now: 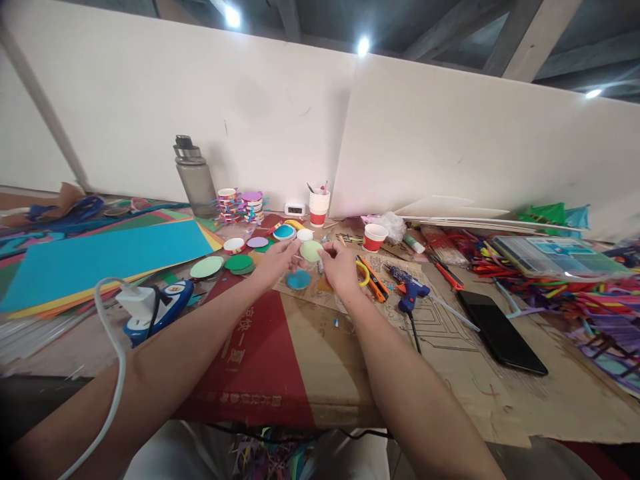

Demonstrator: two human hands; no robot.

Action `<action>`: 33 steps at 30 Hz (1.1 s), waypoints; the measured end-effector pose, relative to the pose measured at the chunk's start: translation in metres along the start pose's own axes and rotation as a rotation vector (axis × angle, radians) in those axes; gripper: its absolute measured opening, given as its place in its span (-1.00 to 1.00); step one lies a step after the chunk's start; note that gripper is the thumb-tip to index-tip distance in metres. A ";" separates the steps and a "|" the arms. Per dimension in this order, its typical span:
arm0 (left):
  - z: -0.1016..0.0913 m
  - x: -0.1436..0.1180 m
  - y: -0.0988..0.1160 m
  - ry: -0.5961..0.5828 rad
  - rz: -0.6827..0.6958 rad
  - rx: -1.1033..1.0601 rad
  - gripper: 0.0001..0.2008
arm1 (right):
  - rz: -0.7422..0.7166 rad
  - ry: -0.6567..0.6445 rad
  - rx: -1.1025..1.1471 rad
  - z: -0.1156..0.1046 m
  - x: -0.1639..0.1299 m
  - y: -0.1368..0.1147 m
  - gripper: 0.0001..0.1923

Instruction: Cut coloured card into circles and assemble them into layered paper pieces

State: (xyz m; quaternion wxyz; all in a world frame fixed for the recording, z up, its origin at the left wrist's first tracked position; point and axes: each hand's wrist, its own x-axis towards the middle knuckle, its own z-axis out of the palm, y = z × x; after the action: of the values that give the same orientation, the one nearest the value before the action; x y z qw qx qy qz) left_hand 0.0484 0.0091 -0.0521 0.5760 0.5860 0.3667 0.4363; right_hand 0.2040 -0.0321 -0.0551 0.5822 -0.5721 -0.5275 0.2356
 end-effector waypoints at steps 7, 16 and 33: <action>0.002 0.001 -0.002 -0.150 0.016 -0.346 -0.59 | -0.126 -0.013 0.038 0.002 -0.005 -0.005 -0.83; 0.002 -0.002 0.004 -0.109 0.214 -0.128 -0.42 | 0.235 -0.114 0.461 0.006 -0.003 -0.007 -0.53; -0.001 0.000 0.007 0.039 -0.069 -0.429 -0.69 | 0.035 -0.265 0.293 0.006 -0.006 -0.010 -0.25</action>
State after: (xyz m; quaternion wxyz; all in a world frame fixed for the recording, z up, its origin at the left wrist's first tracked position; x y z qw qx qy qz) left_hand 0.0469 0.0090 -0.0451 0.6949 0.4285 0.2962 0.4957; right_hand 0.1934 -0.0373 -0.0488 0.5807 -0.4542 -0.5495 0.3932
